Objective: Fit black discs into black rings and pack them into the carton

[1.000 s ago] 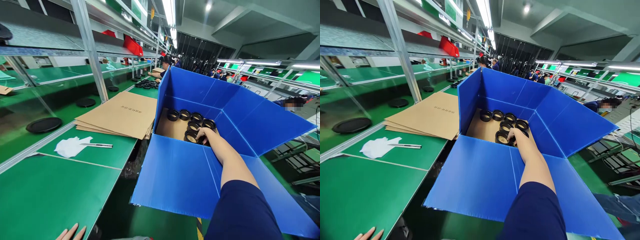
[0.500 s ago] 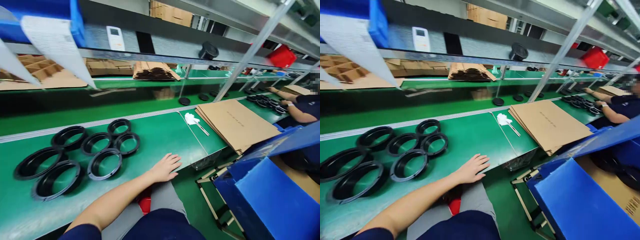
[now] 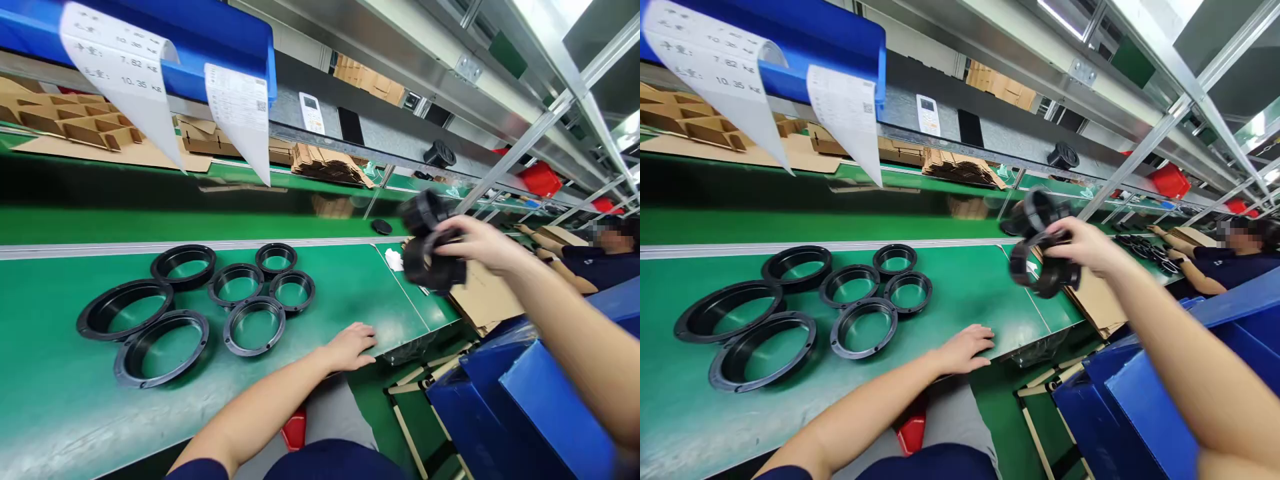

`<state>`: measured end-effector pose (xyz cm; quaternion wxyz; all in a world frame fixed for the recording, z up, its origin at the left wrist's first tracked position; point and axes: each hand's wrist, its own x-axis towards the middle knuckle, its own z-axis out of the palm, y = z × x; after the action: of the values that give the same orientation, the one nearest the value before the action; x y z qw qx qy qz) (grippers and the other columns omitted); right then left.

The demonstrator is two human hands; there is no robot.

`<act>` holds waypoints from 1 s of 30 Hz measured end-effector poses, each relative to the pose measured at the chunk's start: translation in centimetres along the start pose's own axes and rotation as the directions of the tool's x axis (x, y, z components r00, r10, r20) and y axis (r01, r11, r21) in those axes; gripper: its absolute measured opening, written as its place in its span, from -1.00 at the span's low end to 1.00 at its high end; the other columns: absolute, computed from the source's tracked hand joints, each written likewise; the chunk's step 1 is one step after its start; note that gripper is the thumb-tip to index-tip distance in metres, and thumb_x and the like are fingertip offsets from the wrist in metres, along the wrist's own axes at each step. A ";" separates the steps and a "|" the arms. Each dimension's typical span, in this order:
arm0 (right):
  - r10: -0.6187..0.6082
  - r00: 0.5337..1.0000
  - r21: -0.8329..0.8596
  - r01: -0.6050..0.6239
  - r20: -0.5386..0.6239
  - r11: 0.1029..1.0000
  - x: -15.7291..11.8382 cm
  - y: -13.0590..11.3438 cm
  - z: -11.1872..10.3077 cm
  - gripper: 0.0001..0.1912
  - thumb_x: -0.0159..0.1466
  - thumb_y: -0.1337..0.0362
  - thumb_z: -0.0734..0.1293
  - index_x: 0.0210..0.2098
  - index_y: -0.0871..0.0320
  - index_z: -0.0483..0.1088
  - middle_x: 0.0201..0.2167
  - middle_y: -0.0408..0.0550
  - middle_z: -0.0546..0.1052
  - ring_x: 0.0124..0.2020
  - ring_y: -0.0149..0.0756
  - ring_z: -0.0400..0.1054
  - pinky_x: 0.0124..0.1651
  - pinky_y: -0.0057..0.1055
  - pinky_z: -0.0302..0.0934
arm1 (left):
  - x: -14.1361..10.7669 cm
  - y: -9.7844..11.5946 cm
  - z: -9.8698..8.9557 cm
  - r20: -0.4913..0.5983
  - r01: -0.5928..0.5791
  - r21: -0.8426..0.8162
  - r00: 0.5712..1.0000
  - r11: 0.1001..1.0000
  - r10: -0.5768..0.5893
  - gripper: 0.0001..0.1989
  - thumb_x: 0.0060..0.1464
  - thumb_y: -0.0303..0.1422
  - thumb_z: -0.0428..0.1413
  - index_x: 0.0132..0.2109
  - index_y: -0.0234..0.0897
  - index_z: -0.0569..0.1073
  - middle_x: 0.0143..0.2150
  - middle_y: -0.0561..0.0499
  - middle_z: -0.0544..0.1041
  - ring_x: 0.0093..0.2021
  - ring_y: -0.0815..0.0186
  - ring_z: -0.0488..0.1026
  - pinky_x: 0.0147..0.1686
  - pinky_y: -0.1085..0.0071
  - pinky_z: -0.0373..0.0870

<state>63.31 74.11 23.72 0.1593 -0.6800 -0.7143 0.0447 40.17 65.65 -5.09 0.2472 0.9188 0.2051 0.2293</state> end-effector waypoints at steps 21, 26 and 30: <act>0.033 0.890 0.338 -0.207 0.456 0.918 13.4 -5.7 19.6 -0.38 0.28 0.03 0.51 0.26 -0.07 0.34 -0.14 -0.08 0.57 -0.41 -0.31 0.49 -0.43 -0.46 0.42 | -1.3 0.3 -1.5 0.069 0.151 -0.202 0.988 0.968 -0.140 -0.58 0.22 -0.27 0.22 0.19 -0.20 0.43 0.34 -0.14 0.38 0.37 0.02 0.24 0.41 -0.03 0.05; 0.394 0.878 0.540 -0.479 0.272 0.692 20.7 2.2 20.8 -0.68 0.47 0.15 0.32 0.09 0.24 0.40 -0.05 0.04 0.50 -0.18 -0.27 0.48 -0.19 -0.33 0.47 | -1.3 -2.4 1.7 -0.017 0.122 -0.232 0.991 0.965 -0.129 -0.56 0.21 -0.21 0.22 0.20 -0.11 0.42 0.26 -0.07 0.46 0.29 0.07 0.35 0.36 0.07 0.21; 0.607 0.751 0.708 -0.575 0.259 0.410 24.6 7.7 22.7 -0.66 0.46 0.15 0.34 0.12 0.22 0.37 -0.01 0.04 0.47 -0.14 -0.24 0.46 -0.15 -0.26 0.48 | -1.0 -5.4 5.6 -0.122 -0.022 -0.166 0.992 0.986 0.002 -0.69 0.33 -0.09 0.11 0.12 -0.07 0.48 0.04 -0.01 0.62 0.11 0.13 0.53 0.20 0.25 0.40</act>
<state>63.55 102.38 4.20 0.4130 -0.7572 -0.3386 0.3761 40.86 67.44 -12.77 0.3091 0.8803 0.1944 0.3028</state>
